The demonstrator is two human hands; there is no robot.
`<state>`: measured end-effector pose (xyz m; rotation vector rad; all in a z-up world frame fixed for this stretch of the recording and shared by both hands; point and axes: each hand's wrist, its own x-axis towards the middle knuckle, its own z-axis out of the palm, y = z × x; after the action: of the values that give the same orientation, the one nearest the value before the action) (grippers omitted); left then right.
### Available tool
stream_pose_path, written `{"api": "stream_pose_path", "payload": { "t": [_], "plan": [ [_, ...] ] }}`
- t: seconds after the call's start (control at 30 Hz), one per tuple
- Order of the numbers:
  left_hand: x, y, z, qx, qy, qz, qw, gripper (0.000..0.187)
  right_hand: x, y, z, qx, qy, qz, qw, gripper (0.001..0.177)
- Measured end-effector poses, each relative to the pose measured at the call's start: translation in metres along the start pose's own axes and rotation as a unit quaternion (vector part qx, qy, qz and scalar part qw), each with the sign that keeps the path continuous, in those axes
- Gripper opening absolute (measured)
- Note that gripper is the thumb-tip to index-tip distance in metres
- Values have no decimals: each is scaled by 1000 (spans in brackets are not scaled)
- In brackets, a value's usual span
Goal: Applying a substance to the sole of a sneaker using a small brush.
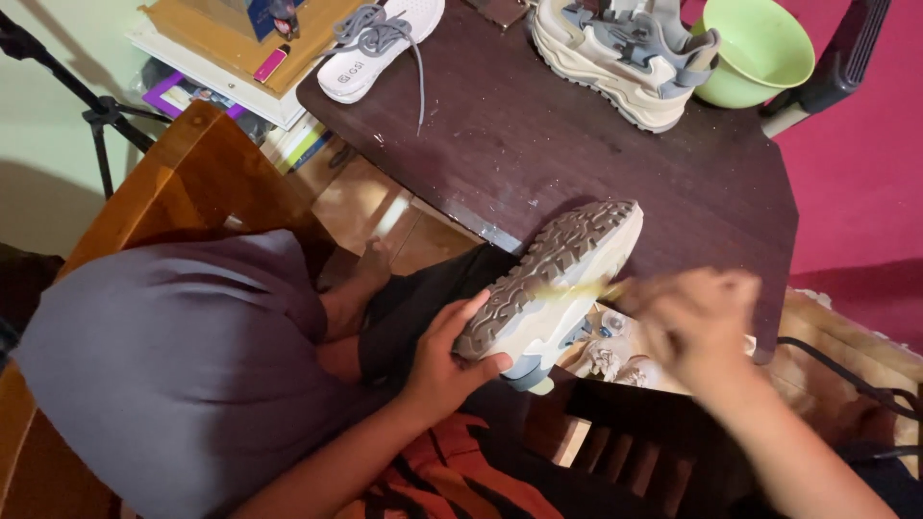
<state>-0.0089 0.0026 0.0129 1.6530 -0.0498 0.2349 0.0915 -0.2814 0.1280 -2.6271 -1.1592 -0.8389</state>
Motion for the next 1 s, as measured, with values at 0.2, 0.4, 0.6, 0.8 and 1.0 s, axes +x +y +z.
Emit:
{"api": "stream_pose_path", "payload": {
  "t": [0.2,0.4,0.6,0.8,1.0],
  "plan": [
    [1,-2,2,14,19,47,999,82,4,6,19,120,-19,-104,987,9],
    [3,-9,3,13,35,62,997,88,0,72,-17,-68,-7,6,998,8],
    [3,-7,4,13,39,60,997,87,1,11,14,44,6,-25,999,6],
    [1,-1,0,11,20,27,999,81,-7,42,0,10,-27,-1,1000,7],
    [0,-1,0,5,3,22,1000,74,-10,47,-10,-60,-33,96,993,14]
  ]
}}
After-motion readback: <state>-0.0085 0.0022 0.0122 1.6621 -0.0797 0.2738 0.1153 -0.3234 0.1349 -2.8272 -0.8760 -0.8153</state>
